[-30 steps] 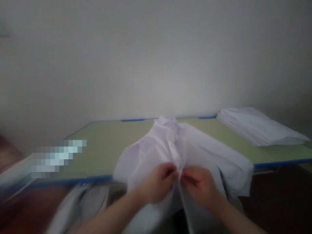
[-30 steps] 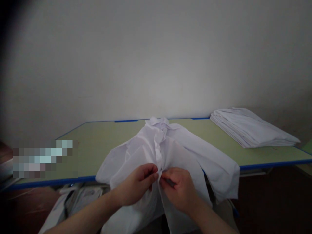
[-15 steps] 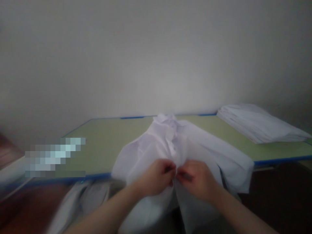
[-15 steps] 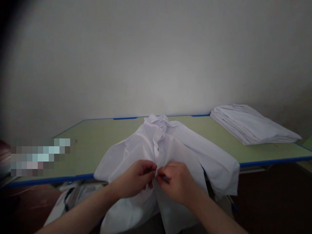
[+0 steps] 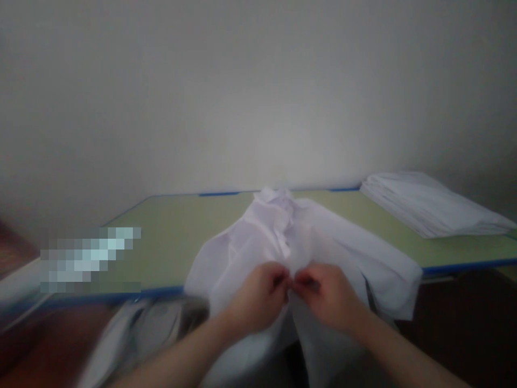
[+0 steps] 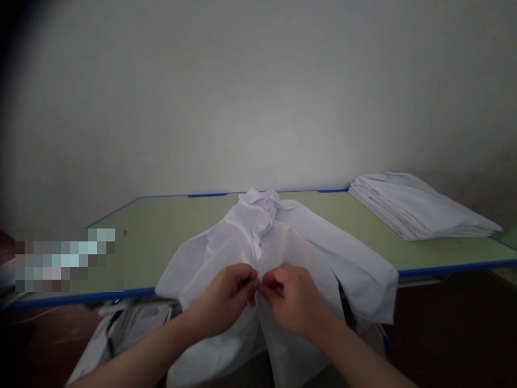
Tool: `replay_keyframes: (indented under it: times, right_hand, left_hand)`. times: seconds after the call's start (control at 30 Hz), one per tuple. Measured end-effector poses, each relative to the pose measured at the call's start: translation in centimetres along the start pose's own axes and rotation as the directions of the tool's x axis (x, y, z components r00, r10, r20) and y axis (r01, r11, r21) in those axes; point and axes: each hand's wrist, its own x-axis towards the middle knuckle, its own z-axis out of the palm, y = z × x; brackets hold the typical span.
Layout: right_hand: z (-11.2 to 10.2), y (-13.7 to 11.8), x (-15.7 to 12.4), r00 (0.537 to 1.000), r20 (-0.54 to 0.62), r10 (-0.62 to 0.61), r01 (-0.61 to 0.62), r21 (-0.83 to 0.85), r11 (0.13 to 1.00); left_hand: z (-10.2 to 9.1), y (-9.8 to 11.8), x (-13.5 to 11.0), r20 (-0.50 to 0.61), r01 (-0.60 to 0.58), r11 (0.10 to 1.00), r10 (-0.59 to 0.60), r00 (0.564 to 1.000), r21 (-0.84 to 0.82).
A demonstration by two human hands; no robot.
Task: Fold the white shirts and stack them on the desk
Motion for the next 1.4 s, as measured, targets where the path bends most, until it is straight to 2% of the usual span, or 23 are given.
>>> replay_keyframes:
  times: [0.2, 0.37, 0.43, 0.5, 0.57, 0.63, 0.7, 0.8, 0.9, 1.03, 1.13, 1.27, 1.4]
  right_hand:
    - [-0.1, 0.3, 0.6, 0.984, 0.009, 0.178, -0.173, 0.293, 0.94]
    - [0.1, 0.2, 1.1, 0.966, 0.124, 0.225, -0.255, 0.576, 0.777]
    - [0.4, -0.2, 0.9, 0.972, 0.05, 0.231, -0.221, 0.534, 0.816]
    - [0.7, -0.7, 0.3, 0.981, -0.051, 0.186, -0.159, 0.335, 0.929]
    - [1.1, -1.0, -0.2, 0.988, -0.09, 0.127, -0.119, 0.083, 0.989]
    - [1.3, -1.2, -0.5, 0.993, -0.084, 0.084, -0.093, -0.103, 0.99]
    - [1.2, -1.0, -0.4, 0.996, -0.078, 0.05, -0.065, -0.192, 0.979]
    - [0.7, -0.3, 0.1, 0.997, -0.053, 0.063, -0.07, -0.147, 0.987]
    - [0.0, 0.5, 0.5, 0.992, -0.05, 0.116, -0.116, -0.015, 0.993]
    - [-0.6, 1.1, 0.7, 0.992, -0.038, 0.116, -0.114, 0.058, 0.992]
    - [-0.9, 1.2, 0.5, 0.992, -0.055, 0.112, -0.108, 0.066, 0.992]
    - [-1.3, 1.2, -0.4, 0.984, -0.086, 0.156, -0.151, 0.06, 0.987]
    - [-1.2, 1.6, -1.6, 0.982, -0.031, 0.188, -0.185, 0.088, 0.979]
  left_hand:
    - [-0.8, 0.5, 0.1, 0.012, -0.062, 0.998, 0.063, 0.998, -0.015]
    - [-1.5, 0.8, 0.3, -0.043, -0.127, 0.991, 0.129, 0.991, 0.047]
    - [-1.6, 0.8, 0.5, -0.083, -0.113, 0.993, 0.116, 0.99, 0.042]
    - [-1.6, 0.9, 0.9, -0.107, -0.089, 0.996, 0.087, 0.99, -0.012]
    - [-1.6, 1.0, 1.4, -0.105, -0.075, 0.992, 0.064, 0.992, -0.103]
    - [-1.6, 1.0, 2.1, -0.104, -0.074, 0.98, 0.055, 0.993, -0.187]
    - [-1.9, 0.9, 3.0, -0.118, -0.079, 0.971, 0.053, 0.992, -0.226]
    - [-2.6, 0.6, 3.5, -0.17, -0.083, 0.979, 0.051, 0.984, -0.187]
    - [-2.9, 0.4, 2.4, -0.217, -0.046, 0.999, 0.039, 0.975, -0.026]
    - [-1.9, 0.3, -0.3, -0.122, -0.003, 0.953, 0.041, 0.992, 0.301]
    - [-0.9, 0.1, -1.0, -0.059, -0.002, 0.907, 0.03, 0.998, 0.422]
    - [-1.1, -0.2, -0.7, -0.026, -0.023, 0.941, 0.033, 0.999, 0.338]
    - [-2.5, -0.4, -0.6, -0.015, 0.001, 0.997, 0.0, 1.0, 0.076]
